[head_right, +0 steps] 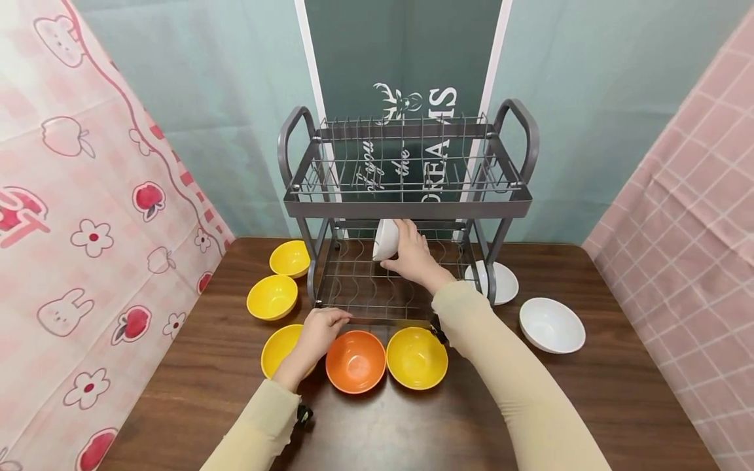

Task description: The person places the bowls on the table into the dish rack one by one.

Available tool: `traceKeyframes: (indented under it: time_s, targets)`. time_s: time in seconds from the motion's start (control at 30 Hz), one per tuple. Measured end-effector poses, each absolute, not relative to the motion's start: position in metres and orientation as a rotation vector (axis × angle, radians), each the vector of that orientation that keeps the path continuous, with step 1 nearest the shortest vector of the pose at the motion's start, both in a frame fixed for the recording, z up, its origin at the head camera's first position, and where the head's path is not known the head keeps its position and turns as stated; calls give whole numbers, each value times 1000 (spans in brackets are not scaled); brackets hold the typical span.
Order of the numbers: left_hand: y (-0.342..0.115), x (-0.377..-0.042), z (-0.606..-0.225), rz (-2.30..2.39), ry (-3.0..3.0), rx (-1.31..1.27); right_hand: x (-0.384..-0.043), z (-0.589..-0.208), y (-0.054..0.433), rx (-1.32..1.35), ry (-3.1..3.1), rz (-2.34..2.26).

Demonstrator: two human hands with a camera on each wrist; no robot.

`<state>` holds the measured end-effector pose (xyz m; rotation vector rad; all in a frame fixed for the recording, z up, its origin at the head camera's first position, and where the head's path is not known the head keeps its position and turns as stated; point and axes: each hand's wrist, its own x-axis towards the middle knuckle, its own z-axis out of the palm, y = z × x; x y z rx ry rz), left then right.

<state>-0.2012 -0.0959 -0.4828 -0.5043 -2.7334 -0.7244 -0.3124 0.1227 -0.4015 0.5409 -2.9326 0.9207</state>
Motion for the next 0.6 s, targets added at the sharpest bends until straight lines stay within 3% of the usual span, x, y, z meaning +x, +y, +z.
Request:
traceKeyframes:
  time_s: [0.6]
  targets:
    - [-95, -200, -484, -739, -2730, -501, -246, -401, 134, 691, -2967, 899]
